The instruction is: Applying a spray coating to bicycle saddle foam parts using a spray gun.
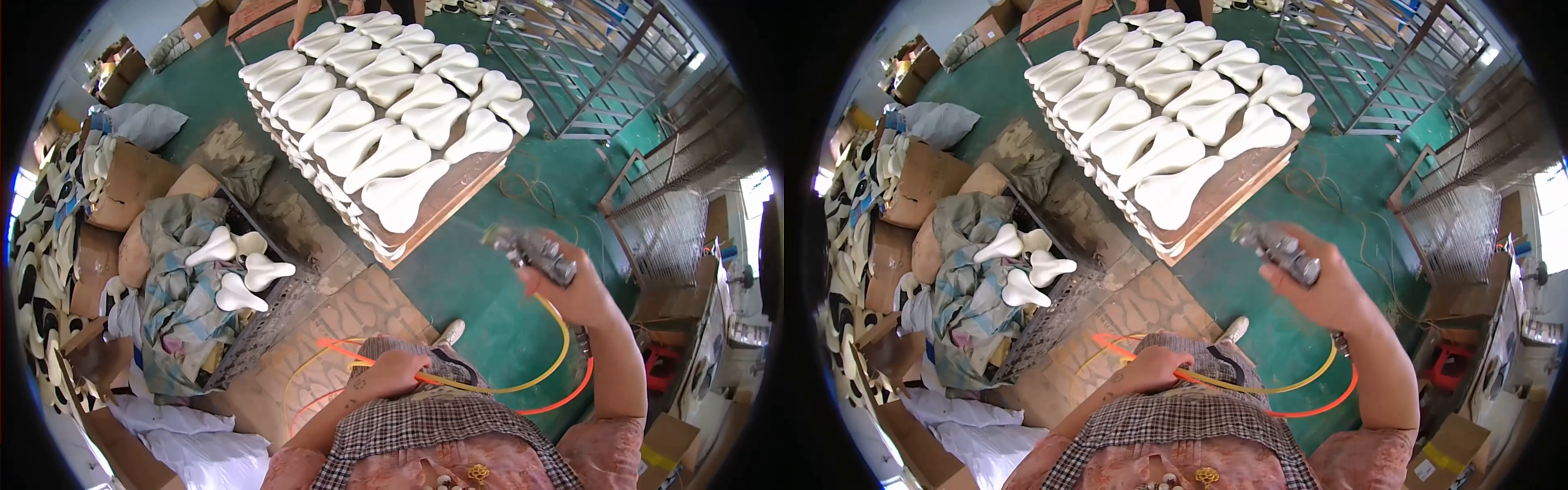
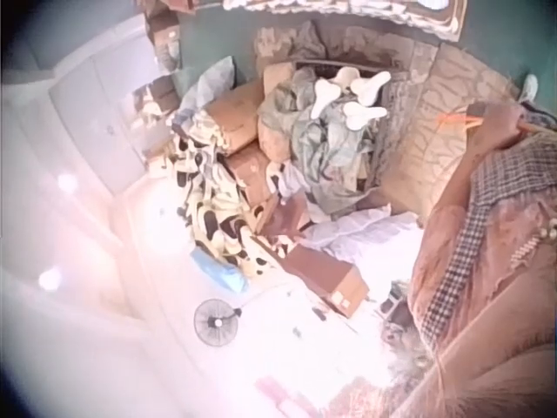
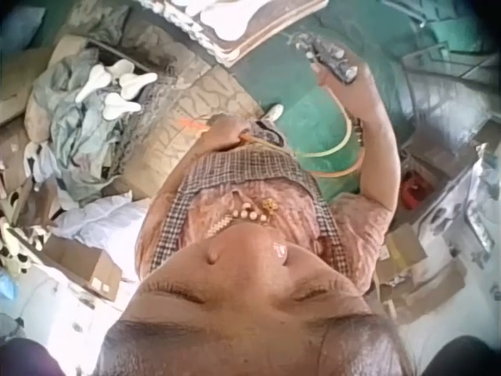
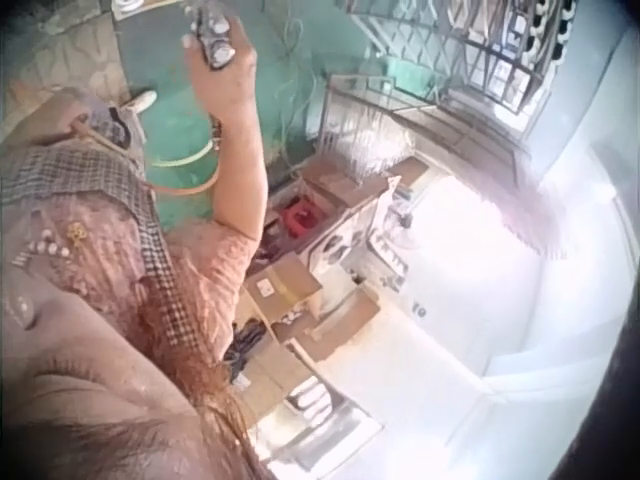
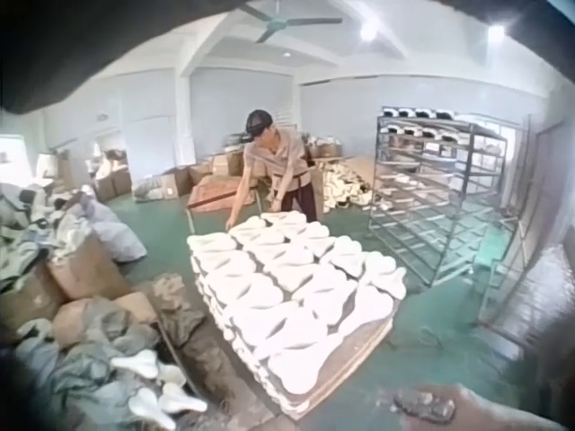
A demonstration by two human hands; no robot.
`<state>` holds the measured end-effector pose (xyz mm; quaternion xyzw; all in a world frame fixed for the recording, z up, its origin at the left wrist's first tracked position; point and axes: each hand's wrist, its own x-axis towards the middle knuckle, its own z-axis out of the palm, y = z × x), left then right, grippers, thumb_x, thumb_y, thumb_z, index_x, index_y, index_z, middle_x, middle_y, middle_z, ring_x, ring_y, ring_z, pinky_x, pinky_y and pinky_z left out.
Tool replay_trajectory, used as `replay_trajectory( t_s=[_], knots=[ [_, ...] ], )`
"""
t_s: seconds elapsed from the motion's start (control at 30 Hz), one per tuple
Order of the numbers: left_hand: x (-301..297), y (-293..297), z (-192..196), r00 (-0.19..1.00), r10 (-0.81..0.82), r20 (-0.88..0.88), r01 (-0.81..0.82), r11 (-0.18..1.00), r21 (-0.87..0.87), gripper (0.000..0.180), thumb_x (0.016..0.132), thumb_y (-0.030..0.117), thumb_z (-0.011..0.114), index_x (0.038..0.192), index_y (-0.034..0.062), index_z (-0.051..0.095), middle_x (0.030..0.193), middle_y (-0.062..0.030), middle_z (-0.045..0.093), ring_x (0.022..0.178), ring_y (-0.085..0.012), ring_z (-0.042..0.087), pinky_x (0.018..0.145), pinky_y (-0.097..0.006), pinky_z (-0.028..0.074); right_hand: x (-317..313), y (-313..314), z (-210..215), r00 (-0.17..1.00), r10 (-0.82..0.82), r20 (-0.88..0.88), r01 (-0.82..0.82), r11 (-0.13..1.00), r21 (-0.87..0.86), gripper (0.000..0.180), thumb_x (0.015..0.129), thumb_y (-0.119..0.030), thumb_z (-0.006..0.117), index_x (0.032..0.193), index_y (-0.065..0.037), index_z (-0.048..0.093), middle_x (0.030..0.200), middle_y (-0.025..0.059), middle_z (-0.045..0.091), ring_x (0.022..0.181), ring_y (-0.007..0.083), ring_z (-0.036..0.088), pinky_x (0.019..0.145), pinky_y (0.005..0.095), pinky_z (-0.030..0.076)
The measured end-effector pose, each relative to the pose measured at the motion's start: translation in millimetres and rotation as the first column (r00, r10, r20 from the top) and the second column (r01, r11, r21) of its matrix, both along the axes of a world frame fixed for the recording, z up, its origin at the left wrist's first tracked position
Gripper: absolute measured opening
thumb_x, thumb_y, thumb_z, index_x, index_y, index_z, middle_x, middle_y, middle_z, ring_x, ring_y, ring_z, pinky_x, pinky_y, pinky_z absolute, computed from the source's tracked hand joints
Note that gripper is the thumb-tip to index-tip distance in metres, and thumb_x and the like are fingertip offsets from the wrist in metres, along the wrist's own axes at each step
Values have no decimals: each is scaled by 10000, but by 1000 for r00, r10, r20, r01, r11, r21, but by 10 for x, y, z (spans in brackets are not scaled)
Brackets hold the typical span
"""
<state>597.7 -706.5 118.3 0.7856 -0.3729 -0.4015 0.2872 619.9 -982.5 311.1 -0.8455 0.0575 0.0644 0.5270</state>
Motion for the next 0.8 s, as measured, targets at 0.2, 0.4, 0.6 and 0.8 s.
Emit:
replay_trajectory(
  t_s=[0.2,0.4,0.6,0.8],
  knots=[
    [82,-700,41,1000,21,17,-21,999,-33,239,781,275,569,952,117,621,749,-177,624,731,-364,604,639,-470,446,299,-1166,-42,948,-271,165,286,955,-79,425,834,-121,650,1220,-4,518,846,19,606,678,69,539,586,240,474],
    [160,-1415,-150,998,52,33,-50,997,-57,230,758,241,600,947,113,629,760,-176,629,736,-360,609,645,-457,456,327,-1592,-100,939,-289,185,289,957,26,449,831,-122,653,1241,-11,506,850,23,607,663,73,550,583,238,476],
    [297,-2029,-360,999,-45,0,45,995,-94,289,724,231,645,981,101,622,821,-163,642,761,-343,615,657,-435,468,448,-2013,-145,983,-93,161,100,994,-37,432,830,-110,640,1228,-5,507,817,27,600,645,72,525,600,230,454],
    [658,-2353,-655,949,-104,-298,75,991,-107,463,725,287,716,1111,75,574,863,-120,650,769,-248,625,687,-363,480,567,-2487,-215,981,-155,113,145,985,89,465,820,-136,661,1239,-12,500,795,28,585,653,78,511,618,228,453]
  ],
)
